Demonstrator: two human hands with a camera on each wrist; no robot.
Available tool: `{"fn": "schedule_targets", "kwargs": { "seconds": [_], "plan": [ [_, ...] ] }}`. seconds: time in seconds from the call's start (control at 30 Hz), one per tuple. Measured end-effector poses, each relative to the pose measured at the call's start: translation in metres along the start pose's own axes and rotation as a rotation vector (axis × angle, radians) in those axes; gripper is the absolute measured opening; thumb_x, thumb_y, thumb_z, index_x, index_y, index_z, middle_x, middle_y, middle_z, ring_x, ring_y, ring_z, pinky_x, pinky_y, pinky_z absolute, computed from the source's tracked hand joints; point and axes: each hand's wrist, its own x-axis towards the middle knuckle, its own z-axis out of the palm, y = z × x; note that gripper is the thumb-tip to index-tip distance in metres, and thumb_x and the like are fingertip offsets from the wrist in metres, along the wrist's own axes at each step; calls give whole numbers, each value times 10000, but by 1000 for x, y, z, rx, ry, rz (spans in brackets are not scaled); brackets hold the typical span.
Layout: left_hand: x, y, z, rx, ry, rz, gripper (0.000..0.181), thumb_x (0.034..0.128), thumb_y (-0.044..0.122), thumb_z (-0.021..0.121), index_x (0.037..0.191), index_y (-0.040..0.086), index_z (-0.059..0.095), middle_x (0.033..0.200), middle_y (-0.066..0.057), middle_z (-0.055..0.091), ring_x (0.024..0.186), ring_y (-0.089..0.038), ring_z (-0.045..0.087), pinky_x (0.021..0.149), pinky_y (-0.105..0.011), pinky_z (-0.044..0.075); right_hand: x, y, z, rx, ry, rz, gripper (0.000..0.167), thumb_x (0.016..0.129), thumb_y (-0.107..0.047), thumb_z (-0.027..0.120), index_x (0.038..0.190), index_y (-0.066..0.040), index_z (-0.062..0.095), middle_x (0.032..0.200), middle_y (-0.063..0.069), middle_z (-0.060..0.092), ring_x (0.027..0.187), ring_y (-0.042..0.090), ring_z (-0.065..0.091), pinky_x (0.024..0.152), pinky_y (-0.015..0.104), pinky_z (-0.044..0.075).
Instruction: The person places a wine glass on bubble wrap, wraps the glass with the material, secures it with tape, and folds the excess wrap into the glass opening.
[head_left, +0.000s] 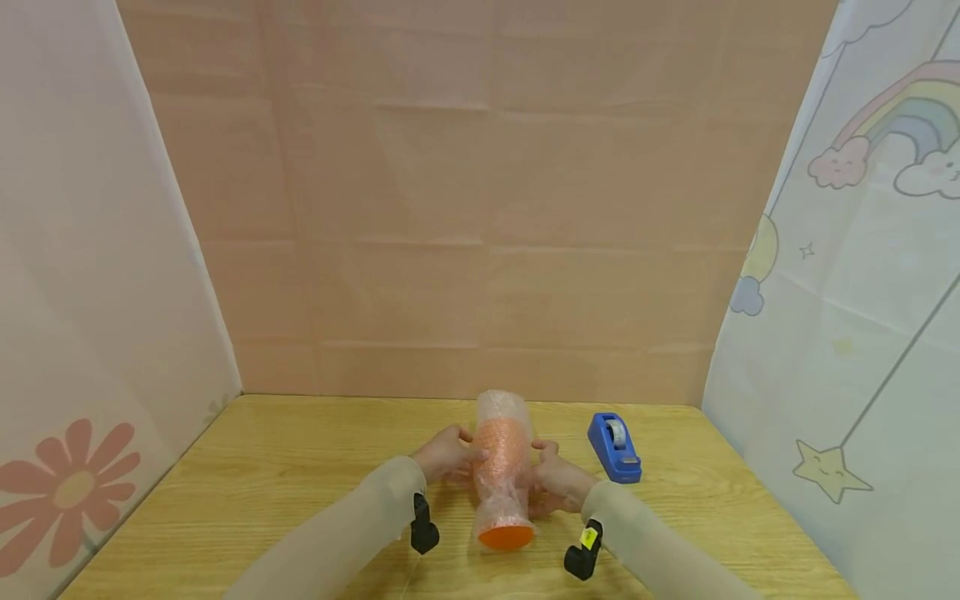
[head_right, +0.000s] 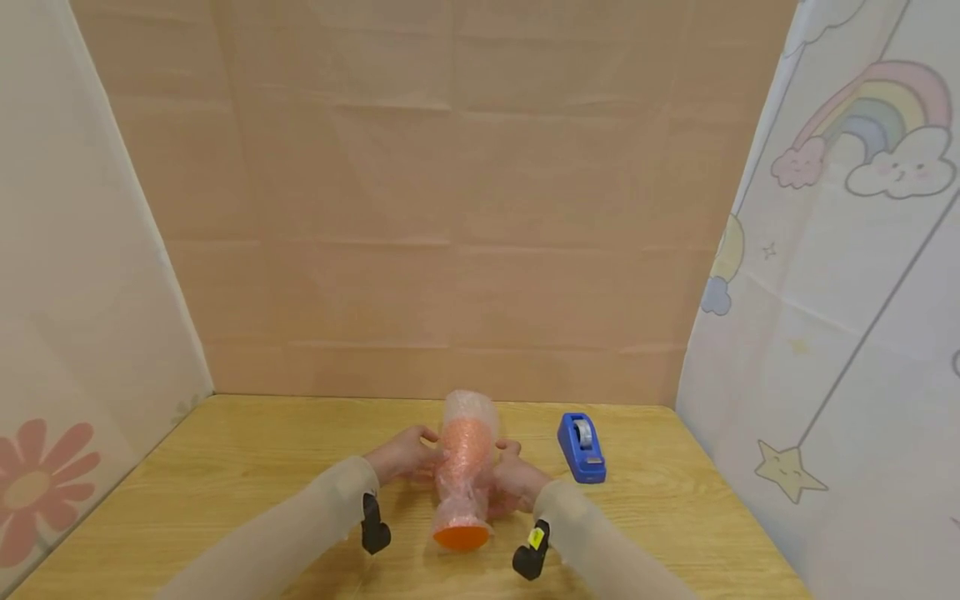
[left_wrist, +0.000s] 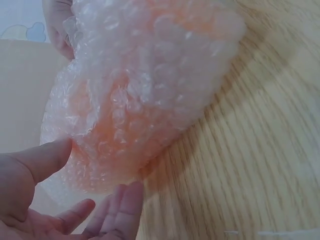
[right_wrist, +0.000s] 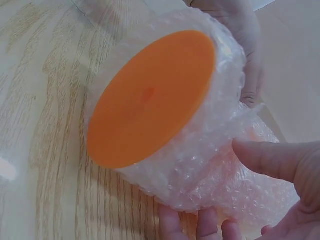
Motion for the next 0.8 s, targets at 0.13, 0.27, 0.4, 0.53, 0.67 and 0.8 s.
{"fn": "schedule_targets", "kwargs": {
  "seconds": [0.13,0.27,0.4,0.53,0.67,0.8],
  "plan": [
    [-2,4,0,-9,43,69,503,841,48,724,1225,-41,412,977,-140,527,826,-243,568,825,-447,547,1,1,0,-8,-9,2,926,788,45,669,1449,-115,42,1260,333,330,1034,413,492,761,505,558],
    [-4,9,3,-41,43,151,432,795,-61,693,1144,-47,439,912,-103,482,767,-208,521,776,-434,563,1,0,1,-18,-12,1,916,787,48,669,1440,-115,47,1291,338,309,1046,432,495,815,559,535],
    [-5,14,5,-41,4,191,299,771,-107,626,1039,-76,496,831,-74,485,720,-200,547,722,-424,580,1,0,1,-40,-11,-34,903,778,71,664,1424,-82,52,1285,326,320,1059,415,482,946,585,458],
    [-7,15,6,-35,-27,183,198,815,-44,606,994,-63,522,828,-69,508,730,-208,582,719,-407,581,0,0,2,-58,-24,-59,910,773,74,666,1422,-59,42,1241,290,377,997,367,505,968,525,446],
    [-8,15,6,-23,-46,145,242,877,133,676,964,-13,504,906,-90,543,790,-213,616,733,-383,578,-1,0,1,-70,-48,-62,908,784,57,663,1424,-58,29,1243,286,380,989,342,529,962,502,461],
    [-7,16,6,-18,-61,122,358,839,168,753,985,-5,476,963,-118,552,808,-220,631,730,-370,575,-3,-1,0,-58,-71,-59,895,802,50,657,1420,-70,21,1213,273,387,983,321,533,955,477,483]
  ]
}}
